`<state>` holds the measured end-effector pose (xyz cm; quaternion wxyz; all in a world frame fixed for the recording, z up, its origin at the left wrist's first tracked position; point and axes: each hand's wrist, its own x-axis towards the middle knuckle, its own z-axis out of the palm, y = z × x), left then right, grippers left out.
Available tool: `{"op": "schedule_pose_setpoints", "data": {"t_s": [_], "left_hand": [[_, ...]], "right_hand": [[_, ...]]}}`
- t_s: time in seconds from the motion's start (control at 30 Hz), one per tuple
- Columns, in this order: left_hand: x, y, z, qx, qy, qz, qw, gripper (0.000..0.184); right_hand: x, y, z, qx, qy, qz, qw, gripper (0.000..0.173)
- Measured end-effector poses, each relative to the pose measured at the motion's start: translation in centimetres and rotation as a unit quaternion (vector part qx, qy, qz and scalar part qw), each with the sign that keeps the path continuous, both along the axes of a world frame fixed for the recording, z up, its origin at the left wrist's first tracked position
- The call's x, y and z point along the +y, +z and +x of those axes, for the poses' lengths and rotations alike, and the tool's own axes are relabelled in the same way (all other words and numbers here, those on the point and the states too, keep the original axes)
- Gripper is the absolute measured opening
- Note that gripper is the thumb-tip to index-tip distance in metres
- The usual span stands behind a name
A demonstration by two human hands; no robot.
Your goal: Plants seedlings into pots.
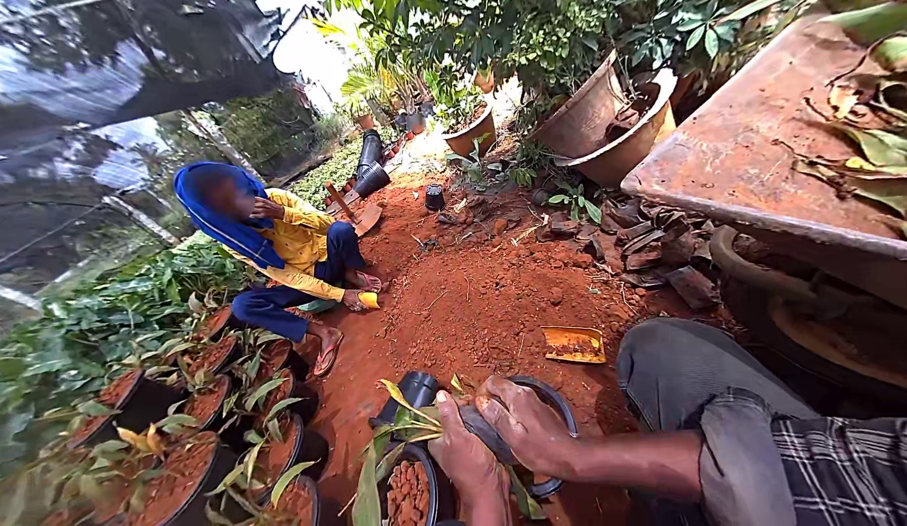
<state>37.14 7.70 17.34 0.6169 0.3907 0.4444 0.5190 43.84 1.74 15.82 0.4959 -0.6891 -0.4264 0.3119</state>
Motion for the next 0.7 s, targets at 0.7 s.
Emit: {"op": "schedule_pose_setpoints", "data": {"t_s": [0.7], "left_hand": [[0.2,0.1,-0.5,0.005,-0.136,-0.040,0.990,0.073]], "right_hand": [[1.6,-1.9,3.0,0.308,0.063,0.008,0.949,0.039]]}}
